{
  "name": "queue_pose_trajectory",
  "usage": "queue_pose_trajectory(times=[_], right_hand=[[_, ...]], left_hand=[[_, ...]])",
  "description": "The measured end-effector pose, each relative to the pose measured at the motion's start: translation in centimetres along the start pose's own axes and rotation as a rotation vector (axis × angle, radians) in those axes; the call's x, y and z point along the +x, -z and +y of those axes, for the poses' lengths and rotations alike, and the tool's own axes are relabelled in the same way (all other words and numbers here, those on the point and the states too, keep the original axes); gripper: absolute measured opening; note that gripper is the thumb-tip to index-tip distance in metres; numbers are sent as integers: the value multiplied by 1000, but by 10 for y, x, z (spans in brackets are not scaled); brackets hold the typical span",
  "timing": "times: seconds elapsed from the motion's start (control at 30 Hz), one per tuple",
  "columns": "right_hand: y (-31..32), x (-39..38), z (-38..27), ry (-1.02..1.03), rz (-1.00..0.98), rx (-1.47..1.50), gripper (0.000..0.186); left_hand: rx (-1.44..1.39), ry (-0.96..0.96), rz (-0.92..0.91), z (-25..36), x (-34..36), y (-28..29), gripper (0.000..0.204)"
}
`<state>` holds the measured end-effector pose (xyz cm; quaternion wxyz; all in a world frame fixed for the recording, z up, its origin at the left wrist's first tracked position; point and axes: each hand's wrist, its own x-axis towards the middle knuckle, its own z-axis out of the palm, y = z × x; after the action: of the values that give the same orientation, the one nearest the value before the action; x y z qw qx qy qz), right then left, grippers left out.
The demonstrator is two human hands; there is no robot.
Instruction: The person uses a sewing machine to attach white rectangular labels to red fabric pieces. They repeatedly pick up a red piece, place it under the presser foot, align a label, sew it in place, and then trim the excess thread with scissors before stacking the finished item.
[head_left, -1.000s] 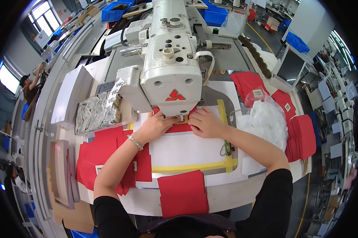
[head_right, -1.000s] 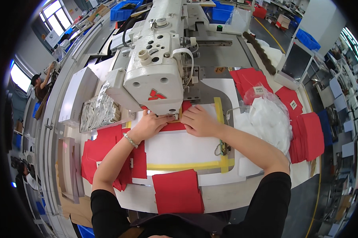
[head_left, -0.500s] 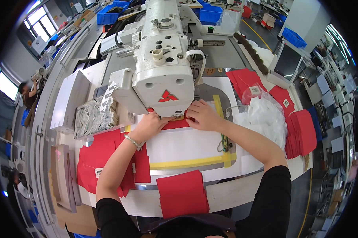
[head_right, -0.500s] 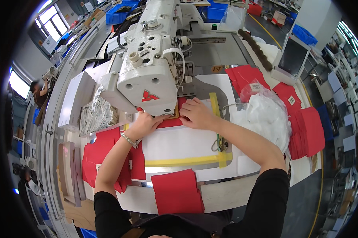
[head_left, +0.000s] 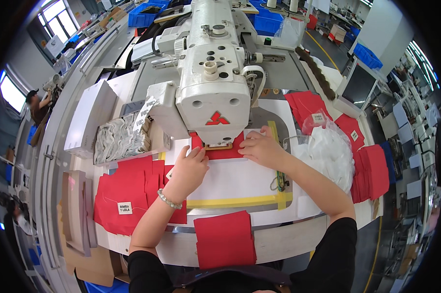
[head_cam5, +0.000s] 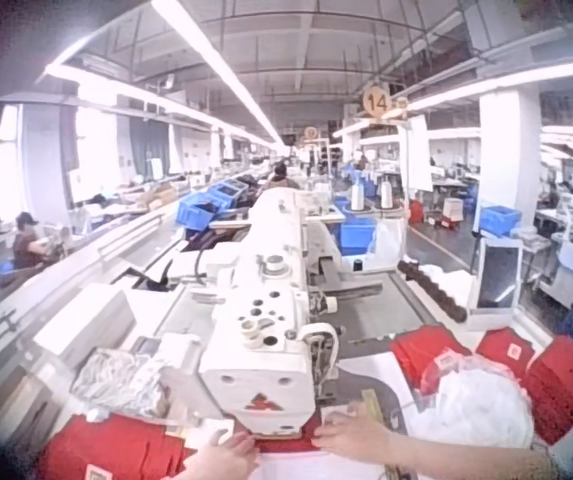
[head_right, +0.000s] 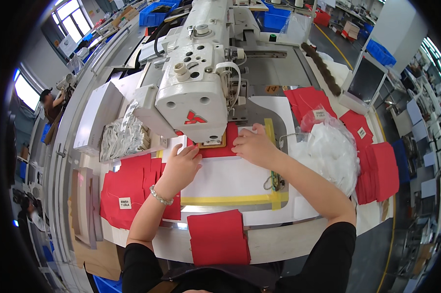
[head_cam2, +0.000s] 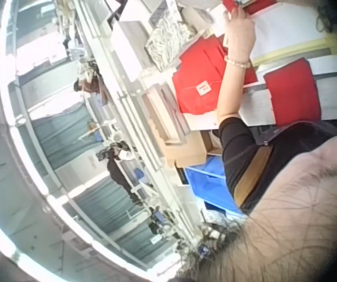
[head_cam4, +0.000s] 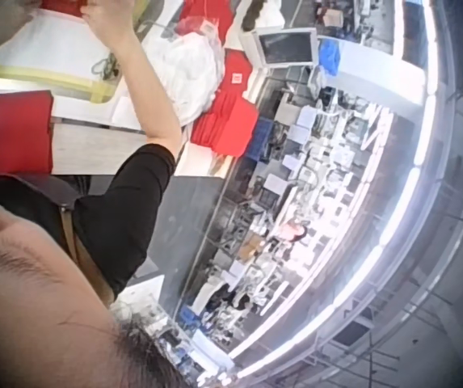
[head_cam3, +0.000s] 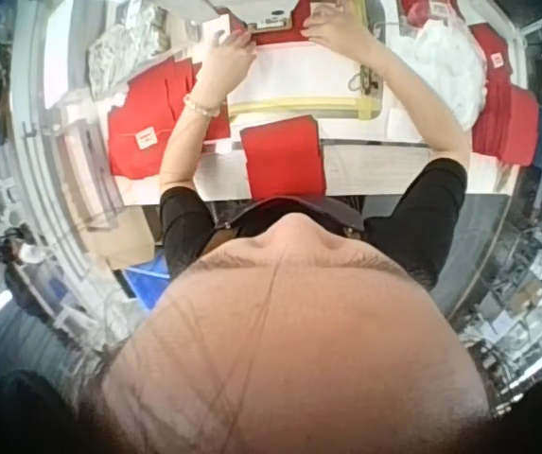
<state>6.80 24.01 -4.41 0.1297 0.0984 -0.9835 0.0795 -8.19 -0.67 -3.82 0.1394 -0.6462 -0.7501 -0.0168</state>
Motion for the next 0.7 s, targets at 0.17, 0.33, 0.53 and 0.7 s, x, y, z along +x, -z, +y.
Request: queue_pose_trajectory(times=[0.17, 0.33, 0.53, 0.7], right_hand=[[11, -23, -8, 49, -45, -196, 7], [11, -39, -18, 95, 57, -345, 8], [-1, -37, -18, 52, 202, -294, 10], [13, -31, -23, -112, 320, -67, 13]], left_hand=[[-13, -32, -38, 29, 3, -3, 21], [-4, -38, 9, 36, 10, -5, 14], [-164, 40, 193, 34, 11, -15, 18], [-187, 42, 318, 29, 17, -17, 10]])
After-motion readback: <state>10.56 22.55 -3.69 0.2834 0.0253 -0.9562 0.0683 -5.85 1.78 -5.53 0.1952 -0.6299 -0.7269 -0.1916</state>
